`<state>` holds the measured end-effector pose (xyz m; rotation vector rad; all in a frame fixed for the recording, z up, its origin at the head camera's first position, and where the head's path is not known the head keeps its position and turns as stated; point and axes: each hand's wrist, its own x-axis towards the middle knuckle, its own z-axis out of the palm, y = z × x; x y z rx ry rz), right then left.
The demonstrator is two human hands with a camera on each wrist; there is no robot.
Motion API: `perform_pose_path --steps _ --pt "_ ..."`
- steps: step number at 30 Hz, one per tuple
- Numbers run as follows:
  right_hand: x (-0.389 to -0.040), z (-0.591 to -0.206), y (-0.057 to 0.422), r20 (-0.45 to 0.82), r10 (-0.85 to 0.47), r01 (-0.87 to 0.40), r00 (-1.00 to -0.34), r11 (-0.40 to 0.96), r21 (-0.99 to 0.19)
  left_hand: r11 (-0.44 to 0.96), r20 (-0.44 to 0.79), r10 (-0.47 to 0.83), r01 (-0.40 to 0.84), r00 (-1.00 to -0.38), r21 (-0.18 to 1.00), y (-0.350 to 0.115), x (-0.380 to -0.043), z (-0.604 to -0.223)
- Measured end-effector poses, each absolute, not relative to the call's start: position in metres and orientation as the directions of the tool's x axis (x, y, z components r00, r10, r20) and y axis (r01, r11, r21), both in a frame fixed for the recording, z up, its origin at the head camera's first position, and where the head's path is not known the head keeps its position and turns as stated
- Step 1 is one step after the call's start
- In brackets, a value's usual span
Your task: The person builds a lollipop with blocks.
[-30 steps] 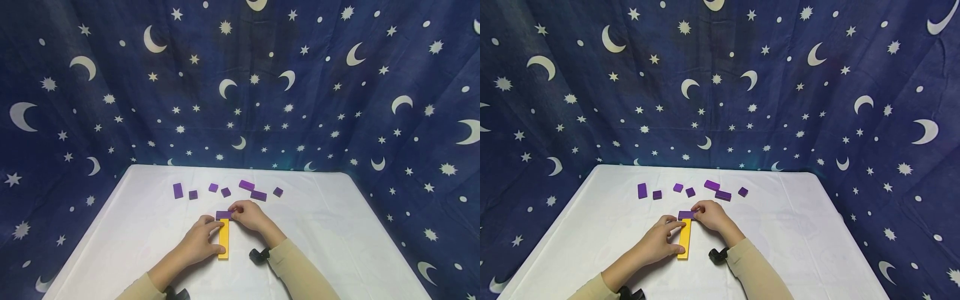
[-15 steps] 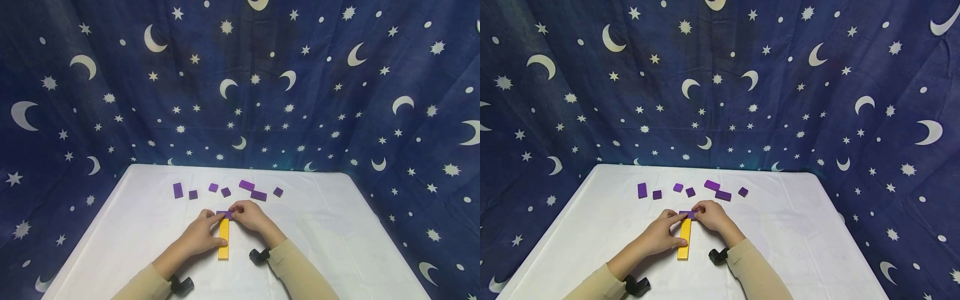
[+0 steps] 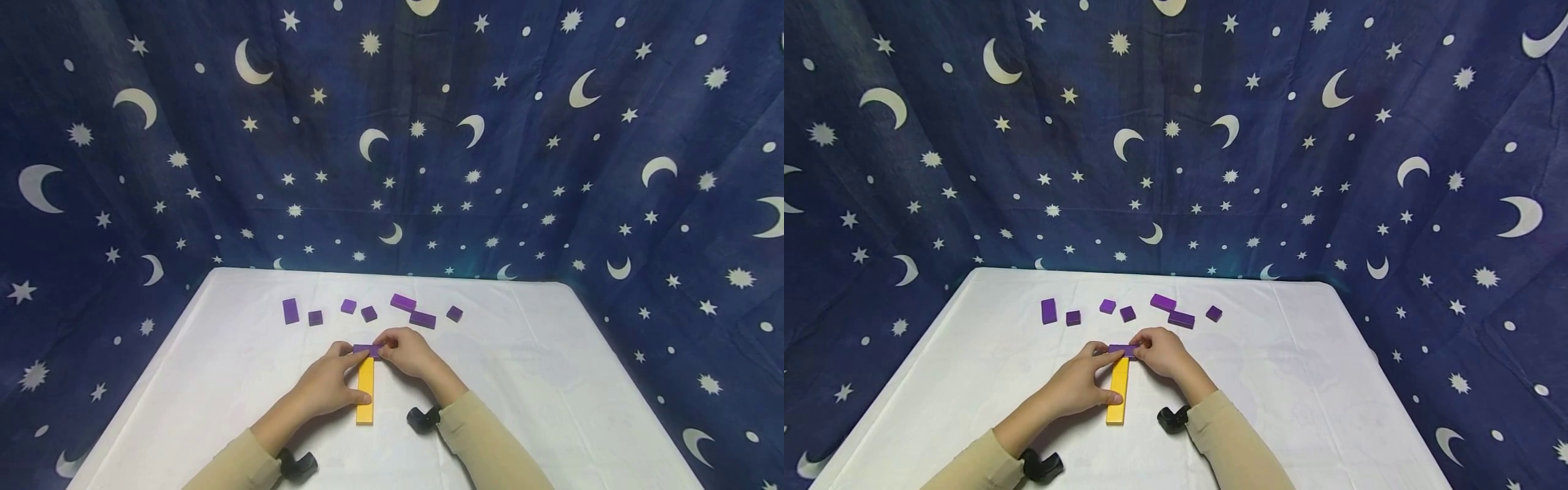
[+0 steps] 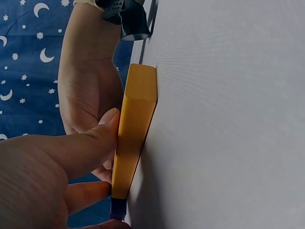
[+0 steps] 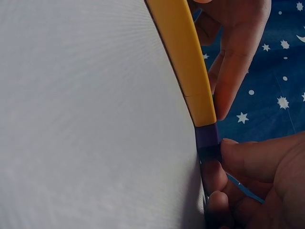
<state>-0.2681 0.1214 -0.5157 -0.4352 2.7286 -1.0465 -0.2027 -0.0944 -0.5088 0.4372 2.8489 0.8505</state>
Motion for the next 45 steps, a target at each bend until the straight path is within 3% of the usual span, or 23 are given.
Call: perform_pose_path --steps 17,28,45 --pt "-0.269 -0.516 0.122 -0.076 -0.318 -0.183 -0.945 0.706 -0.684 0.8 -0.028 0.315 0.249 -0.949 0.546 -0.096 -0.204 -0.513" --pt "-0.269 -0.515 0.129 0.01 -0.295 -0.208 -0.955 0.648 -0.733 0.804 -0.043 0.306 0.235 -0.951 0.546 -0.094 -0.204 -0.511" --pt "-0.276 -0.506 0.158 0.035 -0.202 -0.156 -0.979 0.623 -0.766 0.802 -0.041 0.311 0.239 -0.95 0.548 -0.094 -0.203 -0.511"
